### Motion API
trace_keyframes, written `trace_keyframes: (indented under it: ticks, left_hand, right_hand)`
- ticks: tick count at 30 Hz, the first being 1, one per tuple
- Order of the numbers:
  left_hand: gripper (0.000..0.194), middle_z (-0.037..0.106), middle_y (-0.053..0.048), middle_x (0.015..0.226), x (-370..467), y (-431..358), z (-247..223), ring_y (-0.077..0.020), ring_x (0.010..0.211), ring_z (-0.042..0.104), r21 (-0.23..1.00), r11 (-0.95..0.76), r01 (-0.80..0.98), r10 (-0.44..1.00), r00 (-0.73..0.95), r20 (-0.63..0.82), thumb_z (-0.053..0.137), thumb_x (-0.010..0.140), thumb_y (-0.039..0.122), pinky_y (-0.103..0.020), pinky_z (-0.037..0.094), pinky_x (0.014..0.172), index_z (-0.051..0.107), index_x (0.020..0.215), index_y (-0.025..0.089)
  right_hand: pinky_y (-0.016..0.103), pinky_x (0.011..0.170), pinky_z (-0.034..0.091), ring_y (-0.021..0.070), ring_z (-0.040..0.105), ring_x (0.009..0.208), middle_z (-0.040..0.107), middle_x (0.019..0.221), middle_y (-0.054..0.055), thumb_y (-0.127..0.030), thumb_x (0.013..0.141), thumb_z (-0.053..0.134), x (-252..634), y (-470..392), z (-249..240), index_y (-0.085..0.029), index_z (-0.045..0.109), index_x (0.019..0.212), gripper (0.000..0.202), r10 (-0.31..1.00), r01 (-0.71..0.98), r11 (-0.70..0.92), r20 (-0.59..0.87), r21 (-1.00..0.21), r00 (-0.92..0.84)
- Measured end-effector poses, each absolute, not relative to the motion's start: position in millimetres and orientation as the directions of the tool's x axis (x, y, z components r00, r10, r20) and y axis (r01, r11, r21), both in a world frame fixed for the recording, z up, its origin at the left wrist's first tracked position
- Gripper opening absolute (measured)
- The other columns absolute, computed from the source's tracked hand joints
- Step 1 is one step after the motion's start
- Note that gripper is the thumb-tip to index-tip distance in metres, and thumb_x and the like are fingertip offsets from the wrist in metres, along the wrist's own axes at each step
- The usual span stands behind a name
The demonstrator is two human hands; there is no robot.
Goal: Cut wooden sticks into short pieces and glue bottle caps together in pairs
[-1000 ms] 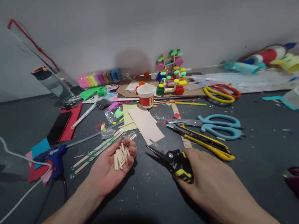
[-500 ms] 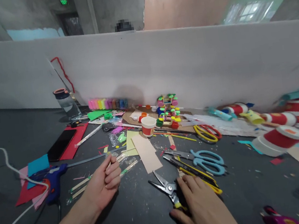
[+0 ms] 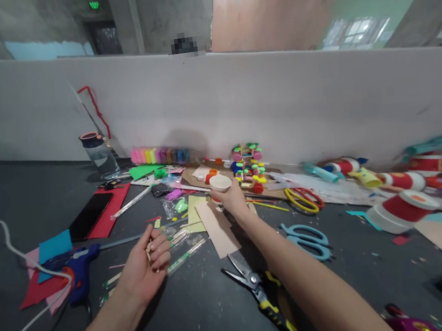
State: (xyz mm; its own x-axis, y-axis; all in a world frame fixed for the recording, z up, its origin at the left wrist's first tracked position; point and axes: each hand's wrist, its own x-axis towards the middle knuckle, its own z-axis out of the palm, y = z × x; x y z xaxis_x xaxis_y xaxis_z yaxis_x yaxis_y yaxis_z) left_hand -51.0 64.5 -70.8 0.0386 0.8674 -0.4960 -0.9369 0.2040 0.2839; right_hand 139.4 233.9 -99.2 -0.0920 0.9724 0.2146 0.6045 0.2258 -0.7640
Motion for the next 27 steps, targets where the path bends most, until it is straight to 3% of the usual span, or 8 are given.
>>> trace_keyframes:
  ticks: [6,10,13,16,19,23,27]
  left_hand:
    - [0.042,0.029,0.009,0.051,-55,71,-60,-0.0036,0.033,0.025,0.350,0.109,-0.930,0.891,-0.065,-0.449,0.030,0.108,0.027,-0.016,0.016,0.031,0.037,0.067,0.019]
    - [0.043,0.029,0.010,0.050,-53,77,-40,-0.0042,0.035,0.025,0.450,0.014,-0.893,0.929,-0.155,-0.336,0.033,0.108,0.030,-0.017,0.019,0.033,0.041,0.067,0.019]
    - [0.042,0.032,0.010,0.049,-46,78,-31,-0.0041,0.036,0.025,0.561,-0.057,-0.826,0.953,-0.213,-0.216,0.047,0.103,0.037,-0.017,0.020,0.035,0.044,0.065,0.018]
    - [0.040,0.038,0.009,0.049,-36,74,-31,-0.0045,0.041,0.033,0.684,-0.122,-0.719,0.965,-0.246,-0.087,0.065,0.093,0.041,-0.016,0.029,0.041,0.050,0.064,0.017]
    - [0.036,0.049,0.005,0.051,-29,67,-37,-0.0069,0.049,0.046,0.783,-0.148,-0.605,0.974,-0.225,0.010,0.070,0.088,0.044,-0.017,0.040,0.052,0.062,0.068,0.015]
    - [0.041,0.062,-0.001,0.059,-27,58,-40,-0.0105,0.056,0.056,0.855,-0.142,-0.499,0.983,-0.170,0.064,0.063,0.091,0.050,-0.020,0.044,0.058,0.070,0.076,0.014]
    - [0.034,0.071,-0.004,0.073,-26,55,-38,-0.0141,0.070,0.066,0.891,-0.198,-0.409,0.977,-0.157,0.145,0.050,0.100,0.041,-0.024,0.050,0.071,0.071,0.094,0.016]
  right_hand:
    - [0.049,0.096,0.052,0.0263,0.060,0.114,0.058,0.128,0.010,-0.033,0.096,0.067,135,211,-91,-0.016,0.058,0.128,0.036,0.957,0.525,0.288,0.258,-0.801,-0.131]
    - [0.042,0.088,0.054,0.0219,0.064,0.098,0.064,0.113,0.007,-0.031,0.091,0.072,123,146,-82,-0.015,0.059,0.122,0.037,0.914,0.454,0.326,0.154,-0.829,-0.375]
    - [0.036,0.080,0.053,0.0195,0.064,0.088,0.065,0.103,0.004,-0.026,0.079,0.080,110,98,-77,-0.016,0.056,0.121,0.049,0.866,0.422,0.304,0.063,-0.854,-0.496]
    - [0.033,0.078,0.051,0.0194,0.064,0.089,0.067,0.103,0.004,-0.024,0.075,0.079,101,74,-73,-0.017,0.053,0.119,0.052,0.853,0.384,0.266,0.030,-0.884,-0.522]
    - [0.031,0.076,0.050,0.0199,0.064,0.088,0.068,0.104,0.004,-0.025,0.075,0.079,98,67,-71,-0.018,0.053,0.116,0.049,0.852,0.344,0.251,0.038,-0.905,-0.521]
    - [0.036,0.084,0.051,0.0247,0.065,0.102,0.067,0.117,0.008,-0.024,0.074,0.080,100,66,-71,-0.019,0.051,0.125,0.059,0.851,0.303,0.252,0.061,-0.919,-0.522]
    - [0.038,0.091,0.051,0.0259,0.063,0.110,0.064,0.125,0.009,-0.023,0.074,0.077,102,64,-71,-0.019,0.048,0.130,0.063,0.851,0.265,0.256,0.087,-0.930,-0.518]
